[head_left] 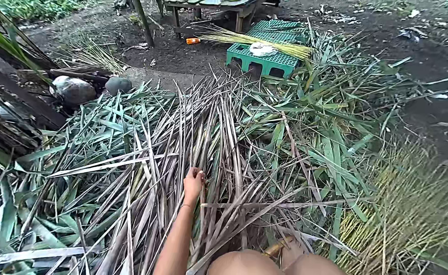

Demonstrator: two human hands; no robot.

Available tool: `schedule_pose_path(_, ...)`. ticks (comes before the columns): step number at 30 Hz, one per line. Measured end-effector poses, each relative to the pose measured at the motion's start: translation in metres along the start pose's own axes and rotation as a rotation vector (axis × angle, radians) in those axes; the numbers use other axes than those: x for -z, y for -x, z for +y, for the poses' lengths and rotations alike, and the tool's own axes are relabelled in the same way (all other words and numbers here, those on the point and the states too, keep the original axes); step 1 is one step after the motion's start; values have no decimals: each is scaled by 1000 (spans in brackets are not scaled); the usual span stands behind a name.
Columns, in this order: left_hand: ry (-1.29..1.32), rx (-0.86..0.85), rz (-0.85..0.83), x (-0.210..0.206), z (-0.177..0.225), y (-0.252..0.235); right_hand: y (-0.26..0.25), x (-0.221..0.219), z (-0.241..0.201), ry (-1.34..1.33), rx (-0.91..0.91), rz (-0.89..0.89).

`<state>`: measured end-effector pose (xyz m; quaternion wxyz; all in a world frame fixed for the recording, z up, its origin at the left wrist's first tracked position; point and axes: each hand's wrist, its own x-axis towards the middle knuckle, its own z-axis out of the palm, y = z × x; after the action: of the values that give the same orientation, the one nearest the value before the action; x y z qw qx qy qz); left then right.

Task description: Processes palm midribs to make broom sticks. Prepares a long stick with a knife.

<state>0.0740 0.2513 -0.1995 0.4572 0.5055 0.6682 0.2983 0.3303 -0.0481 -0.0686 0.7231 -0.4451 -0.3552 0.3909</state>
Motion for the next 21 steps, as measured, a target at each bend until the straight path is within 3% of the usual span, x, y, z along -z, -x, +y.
schedule_pose_path(3,183,-98,66,37,48,33,-2,1,-8,-17,-79,-54)
schedule_pose_path(7,417,-365,168,75,96,101,-20,-16,-31,62,-72,-169)
schedule_pose_path(11,344,-665,-8,81,124,177,-50,-69,-35,-30,-20,-299)
schedule_pose_path(16,-36,-948,-258,55,129,250,-58,-122,-44,-457,-73,-83)
schedule_pose_path(21,-392,-953,-177,68,108,266,-71,-83,-73,-459,-26,224)
